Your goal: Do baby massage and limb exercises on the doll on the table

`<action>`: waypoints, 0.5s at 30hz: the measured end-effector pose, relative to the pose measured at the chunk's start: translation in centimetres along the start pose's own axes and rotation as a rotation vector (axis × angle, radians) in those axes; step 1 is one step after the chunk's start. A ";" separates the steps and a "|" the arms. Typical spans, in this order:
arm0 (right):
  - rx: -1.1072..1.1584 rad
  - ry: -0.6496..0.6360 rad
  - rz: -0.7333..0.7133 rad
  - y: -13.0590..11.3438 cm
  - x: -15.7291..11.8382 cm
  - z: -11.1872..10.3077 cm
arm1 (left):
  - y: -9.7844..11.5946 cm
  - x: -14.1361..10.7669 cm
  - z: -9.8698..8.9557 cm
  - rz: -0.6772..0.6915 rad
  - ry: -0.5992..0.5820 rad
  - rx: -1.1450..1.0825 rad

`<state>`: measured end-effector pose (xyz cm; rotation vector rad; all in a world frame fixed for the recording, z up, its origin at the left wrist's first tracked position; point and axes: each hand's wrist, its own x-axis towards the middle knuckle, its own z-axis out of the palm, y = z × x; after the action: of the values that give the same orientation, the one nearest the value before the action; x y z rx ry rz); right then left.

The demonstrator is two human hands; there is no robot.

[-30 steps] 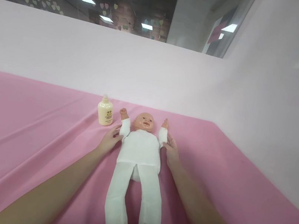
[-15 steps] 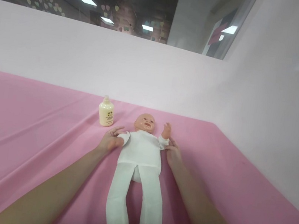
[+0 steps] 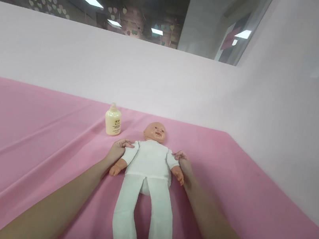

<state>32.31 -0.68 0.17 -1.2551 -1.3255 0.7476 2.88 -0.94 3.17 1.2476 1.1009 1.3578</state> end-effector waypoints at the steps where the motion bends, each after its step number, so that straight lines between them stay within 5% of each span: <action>1: 0.018 -0.003 0.006 -0.2 -0.2 -0.2 | -0.1 0.0 0.0 0.001 0.001 -0.001; 9: 0.391 -0.138 0.043 -1.5 -1.4 -1.3 | -1.4 0.9 -0.6 0.019 -0.055 -0.073; 15: 0.399 -0.060 -0.024 -2.3 -1.5 -1.1 | -1.7 1.1 -0.5 0.059 -0.085 -0.067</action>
<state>32.51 -2.90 2.08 -0.9019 -1.1646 0.9840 2.47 0.40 1.65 1.2860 0.9591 1.3621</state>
